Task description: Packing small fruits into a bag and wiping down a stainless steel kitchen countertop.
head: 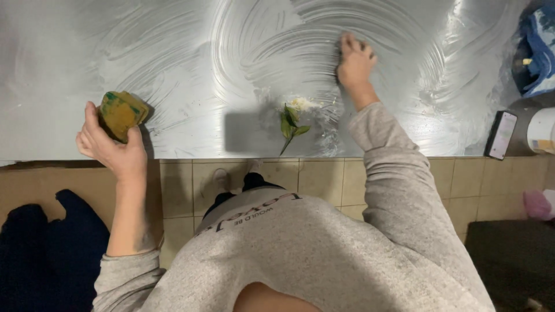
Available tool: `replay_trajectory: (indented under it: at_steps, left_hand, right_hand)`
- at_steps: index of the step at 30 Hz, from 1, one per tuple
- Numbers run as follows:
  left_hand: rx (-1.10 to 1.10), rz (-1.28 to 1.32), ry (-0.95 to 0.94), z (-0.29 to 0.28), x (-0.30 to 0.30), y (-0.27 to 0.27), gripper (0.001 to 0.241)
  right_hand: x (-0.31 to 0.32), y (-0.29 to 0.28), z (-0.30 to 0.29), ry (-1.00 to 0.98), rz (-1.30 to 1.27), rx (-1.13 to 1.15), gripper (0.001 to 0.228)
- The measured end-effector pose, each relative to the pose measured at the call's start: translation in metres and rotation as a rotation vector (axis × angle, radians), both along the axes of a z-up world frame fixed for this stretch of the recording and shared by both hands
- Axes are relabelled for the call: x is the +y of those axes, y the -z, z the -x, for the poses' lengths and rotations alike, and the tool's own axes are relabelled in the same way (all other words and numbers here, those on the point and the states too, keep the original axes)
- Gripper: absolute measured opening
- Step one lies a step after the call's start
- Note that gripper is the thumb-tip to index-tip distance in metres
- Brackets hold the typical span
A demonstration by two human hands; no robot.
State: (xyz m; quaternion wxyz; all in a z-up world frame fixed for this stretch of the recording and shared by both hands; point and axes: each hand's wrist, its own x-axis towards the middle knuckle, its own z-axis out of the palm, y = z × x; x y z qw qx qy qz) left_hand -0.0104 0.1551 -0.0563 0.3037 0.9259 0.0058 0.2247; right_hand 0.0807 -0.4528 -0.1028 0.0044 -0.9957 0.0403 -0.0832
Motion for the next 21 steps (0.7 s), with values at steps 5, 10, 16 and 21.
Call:
replay_trajectory:
  at_steps: [5,10,16,21]
  left_hand:
    - [0.049,0.075,-0.012,0.004,-0.010,-0.007,0.079]
    - [0.029,0.029,-0.023,0.006,-0.001,-0.017,0.078]
    - [0.029,0.070,-0.031,0.004,0.006,-0.011,0.079]
    - [0.018,0.055,0.002,-0.004,-0.003,-0.019,0.081]
  right_hand:
    - [0.039,-0.022,0.004,-0.217,-0.061,0.029,0.061]
    - [-0.015,-0.008,-0.001,-0.052,-0.020,0.073,0.056]
    - [0.040,-0.006,-0.001,-0.120,-0.103,0.043,0.058]
    - [0.024,-0.027,0.008,-0.162,-0.062,0.071,0.054]
